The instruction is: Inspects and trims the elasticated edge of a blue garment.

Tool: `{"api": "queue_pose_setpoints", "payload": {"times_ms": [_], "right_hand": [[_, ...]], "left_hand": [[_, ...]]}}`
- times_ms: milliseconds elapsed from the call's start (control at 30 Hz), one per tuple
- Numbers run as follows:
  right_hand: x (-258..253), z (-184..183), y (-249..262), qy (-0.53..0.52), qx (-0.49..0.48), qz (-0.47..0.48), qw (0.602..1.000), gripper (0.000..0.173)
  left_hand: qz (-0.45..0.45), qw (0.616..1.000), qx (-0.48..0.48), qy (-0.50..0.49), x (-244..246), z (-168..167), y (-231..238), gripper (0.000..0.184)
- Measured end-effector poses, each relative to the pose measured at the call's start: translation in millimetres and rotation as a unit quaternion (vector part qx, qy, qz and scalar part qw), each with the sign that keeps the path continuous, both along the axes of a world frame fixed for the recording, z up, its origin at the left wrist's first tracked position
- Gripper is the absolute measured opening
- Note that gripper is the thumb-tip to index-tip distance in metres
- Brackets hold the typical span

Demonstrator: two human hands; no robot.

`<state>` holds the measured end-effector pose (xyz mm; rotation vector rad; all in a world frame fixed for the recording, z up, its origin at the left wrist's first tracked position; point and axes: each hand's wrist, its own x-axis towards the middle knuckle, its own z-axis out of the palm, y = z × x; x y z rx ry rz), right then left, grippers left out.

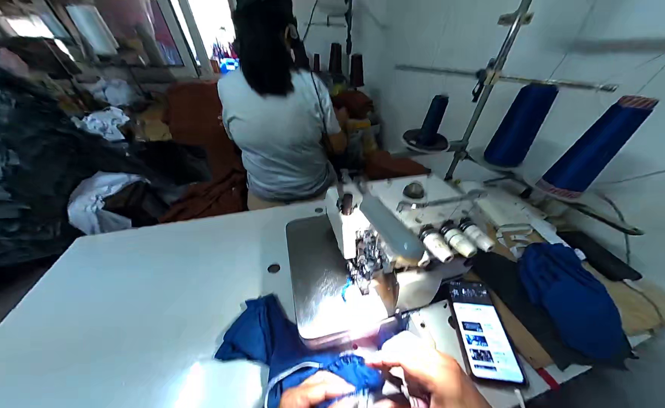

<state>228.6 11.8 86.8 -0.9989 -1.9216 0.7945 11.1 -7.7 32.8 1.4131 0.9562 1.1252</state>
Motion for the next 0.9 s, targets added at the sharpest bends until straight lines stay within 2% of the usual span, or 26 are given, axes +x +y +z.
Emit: {"api": "queue_pose_setpoints", "payload": {"times_ms": [100, 233, 300, 400, 500, 600, 667, 900], "right_hand": [[2.7, -36.4, -0.8, 0.06, -0.094, 0.064, 0.992, 0.038], [1.4, -55.5, -9.2, 0.109, -0.185, 0.04, 0.976, 0.011], [0.6, -57.5, -11.2, 0.109, -0.195, 0.021, 0.974, 0.007], [-3.3, -63.3, -14.0, 0.087, -0.149, -0.007, 0.985, 0.018], [-1.0, -62.9, -15.0, 0.01, -0.031, -0.023, 0.999, 0.04], [4.5, -62.1, -17.8, -0.086, 0.078, -0.045, 0.992, 0.029], [7.0, -62.0, -19.5, -0.118, 0.109, -0.051, 0.986, 0.026], [6.1, -63.0, -21.1, -0.122, 0.122, -0.067, 0.983, 0.024]], "left_hand": [[0.038, 0.999, -0.022, 0.007, 1.3, -4.1, -2.1, 0.011], [0.049, 0.997, -0.057, -0.031, 0.5, -15.9, -1.5, 0.01], [0.039, 0.997, -0.066, -0.03, 0.5, -16.2, -1.2, 0.011], [0.022, 0.997, -0.07, -0.013, -1.5, -14.7, -0.8, 0.012], [0.018, 0.997, -0.07, -0.017, -2.6, -14.5, 0.1, 0.012], [0.022, 0.998, -0.06, -0.013, -2.1, -15.4, 0.9, 0.012], [0.026, 0.998, -0.06, -0.009, -1.5, -15.2, 0.8, 0.013], [0.02, 0.997, -0.07, -0.011, -1.0, -13.5, 0.5, 0.011]]}}
